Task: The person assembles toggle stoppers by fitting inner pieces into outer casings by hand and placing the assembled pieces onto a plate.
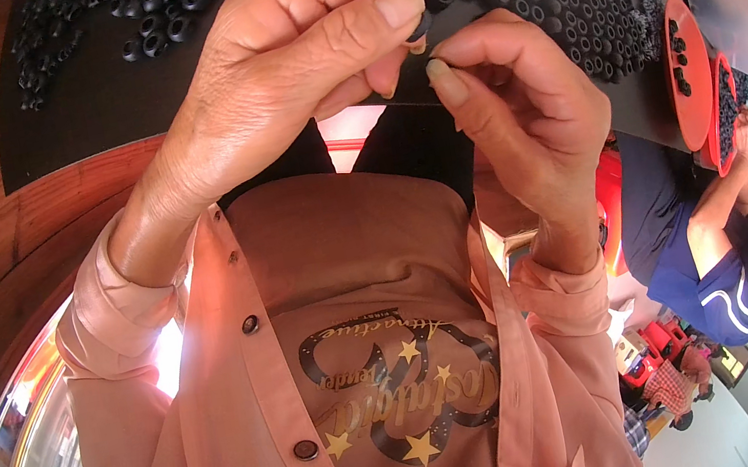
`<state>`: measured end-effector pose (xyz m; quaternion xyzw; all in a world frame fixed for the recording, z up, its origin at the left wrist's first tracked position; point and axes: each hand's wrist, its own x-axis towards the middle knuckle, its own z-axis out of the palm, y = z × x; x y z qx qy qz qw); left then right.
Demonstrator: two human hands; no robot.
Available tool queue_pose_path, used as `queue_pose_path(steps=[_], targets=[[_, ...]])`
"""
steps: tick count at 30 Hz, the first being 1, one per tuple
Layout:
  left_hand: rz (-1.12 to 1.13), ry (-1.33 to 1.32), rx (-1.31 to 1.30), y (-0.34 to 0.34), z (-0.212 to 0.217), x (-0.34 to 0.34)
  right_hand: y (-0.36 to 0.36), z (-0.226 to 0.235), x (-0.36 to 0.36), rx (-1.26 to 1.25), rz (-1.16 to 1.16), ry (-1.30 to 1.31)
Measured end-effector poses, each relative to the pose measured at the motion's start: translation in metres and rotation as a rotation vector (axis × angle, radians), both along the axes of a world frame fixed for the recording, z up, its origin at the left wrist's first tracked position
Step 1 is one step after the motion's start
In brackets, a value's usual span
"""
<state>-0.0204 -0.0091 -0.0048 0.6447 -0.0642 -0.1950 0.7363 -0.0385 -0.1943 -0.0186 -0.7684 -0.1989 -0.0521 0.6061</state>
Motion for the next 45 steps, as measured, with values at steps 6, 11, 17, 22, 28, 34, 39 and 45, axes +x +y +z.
queue_pose_path(steps=[6,11,17,22,28,34,39,45], targets=[[-0.067,-0.039,-0.084,0.004,-0.004,0.004,0.0,0.005,-0.001,0.006,-0.014,0.009],[-0.052,-0.027,-0.121,0.008,-0.003,0.002,0.004,0.012,0.001,0.008,-0.015,-0.016],[-0.056,-0.013,-0.147,0.018,-0.006,0.0,0.015,0.018,0.001,0.015,-0.047,0.031],[-0.043,-0.004,-0.158,0.025,-0.007,0.001,0.026,0.014,0.004,0.024,0.01,-0.02],[-0.056,0.01,-0.165,0.035,-0.005,-0.001,0.037,0.022,0.003,-0.054,0.013,-0.022],[-0.043,0.012,-0.159,0.037,-0.007,-0.002,0.043,0.021,0.002,-0.019,0.016,-0.082],[-0.055,0.001,-0.179,0.037,-0.007,-0.002,0.044,0.025,-0.002,-0.008,0.026,-0.05],[-0.049,-0.002,-0.158,0.036,-0.008,0.001,0.042,0.023,0.003,-0.071,0.026,-0.086]])
